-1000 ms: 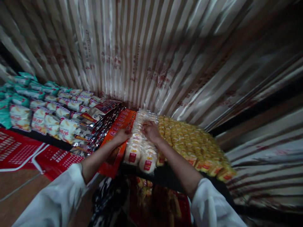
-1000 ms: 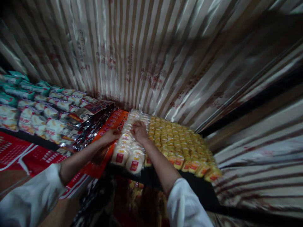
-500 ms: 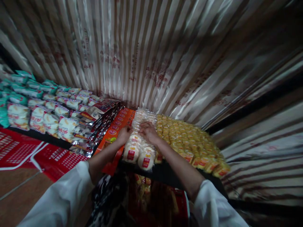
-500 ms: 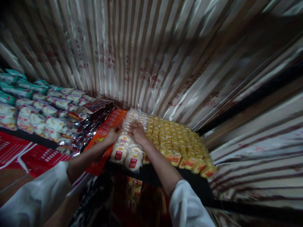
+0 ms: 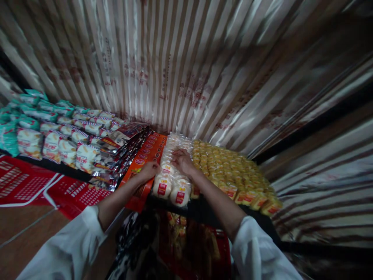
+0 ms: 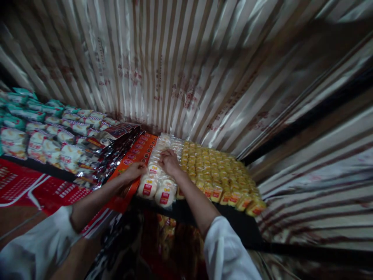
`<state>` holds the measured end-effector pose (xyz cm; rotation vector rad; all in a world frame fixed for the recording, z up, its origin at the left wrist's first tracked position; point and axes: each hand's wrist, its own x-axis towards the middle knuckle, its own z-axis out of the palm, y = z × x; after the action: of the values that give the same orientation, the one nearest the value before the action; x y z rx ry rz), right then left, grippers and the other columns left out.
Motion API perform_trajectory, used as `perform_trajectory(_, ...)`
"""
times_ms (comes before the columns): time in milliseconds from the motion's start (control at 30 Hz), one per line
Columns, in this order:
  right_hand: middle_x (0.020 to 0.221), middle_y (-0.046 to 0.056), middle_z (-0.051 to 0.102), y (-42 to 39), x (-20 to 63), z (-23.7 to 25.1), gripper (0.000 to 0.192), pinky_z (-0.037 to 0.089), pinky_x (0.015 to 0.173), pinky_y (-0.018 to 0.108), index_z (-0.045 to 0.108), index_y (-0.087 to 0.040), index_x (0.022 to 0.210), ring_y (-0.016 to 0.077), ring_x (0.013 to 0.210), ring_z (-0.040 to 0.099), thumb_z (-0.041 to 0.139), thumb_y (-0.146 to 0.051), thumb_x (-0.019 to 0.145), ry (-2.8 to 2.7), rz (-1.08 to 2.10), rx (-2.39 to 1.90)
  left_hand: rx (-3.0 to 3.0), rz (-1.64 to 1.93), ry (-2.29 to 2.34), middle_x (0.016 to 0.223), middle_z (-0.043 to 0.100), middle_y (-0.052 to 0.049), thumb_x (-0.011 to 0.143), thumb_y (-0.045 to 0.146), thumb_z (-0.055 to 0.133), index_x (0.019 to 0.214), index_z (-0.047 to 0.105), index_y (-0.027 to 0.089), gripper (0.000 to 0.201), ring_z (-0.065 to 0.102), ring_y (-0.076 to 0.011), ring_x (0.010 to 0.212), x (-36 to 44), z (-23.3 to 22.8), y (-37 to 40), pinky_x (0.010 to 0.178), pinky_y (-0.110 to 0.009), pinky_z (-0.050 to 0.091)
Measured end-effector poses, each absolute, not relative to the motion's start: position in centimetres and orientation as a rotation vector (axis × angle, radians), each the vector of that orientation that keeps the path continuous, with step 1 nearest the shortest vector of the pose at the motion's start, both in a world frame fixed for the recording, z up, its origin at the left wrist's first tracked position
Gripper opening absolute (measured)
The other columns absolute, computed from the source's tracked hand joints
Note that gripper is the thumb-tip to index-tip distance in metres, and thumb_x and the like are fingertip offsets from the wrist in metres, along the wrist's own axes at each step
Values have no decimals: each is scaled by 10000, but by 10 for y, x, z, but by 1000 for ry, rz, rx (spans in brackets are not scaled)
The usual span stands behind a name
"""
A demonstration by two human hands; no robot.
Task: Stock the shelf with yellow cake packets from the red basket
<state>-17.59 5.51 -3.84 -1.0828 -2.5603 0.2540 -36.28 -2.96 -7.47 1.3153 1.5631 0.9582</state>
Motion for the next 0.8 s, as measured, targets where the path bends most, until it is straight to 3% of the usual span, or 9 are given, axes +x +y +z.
perform_trajectory(300,1012,97,653,55,-175,-43,71,388,952,401,699,-165,742,238,1052,500,681,-231,761,-2533,214,-1031,1354,1059,1698,688,611,-9,781,262,535,747,592,146,133,542,-120,645,-355,-77,-24,588,-212,407)
perform_trajectory(500,1140,81,610,45,-169,-37,146,372,972,440,692,-200,790,259,1173,429,706,-340,749,-2540,265,-917,1414,1024,1821,755,650,-50,814,303,539,797,616,137,184,568,-145,681,-348,-67,-21,611,-238,396)
perform_trajectory(800,1113,80,621,45,-171,-47,42,331,1010,448,673,-189,711,272,1204,405,698,-187,677,-2548,319,-942,1402,839,2075,909,670,-85,810,451,560,941,584,166,315,608,-202,793,-349,-40,-50,634,-268,384)
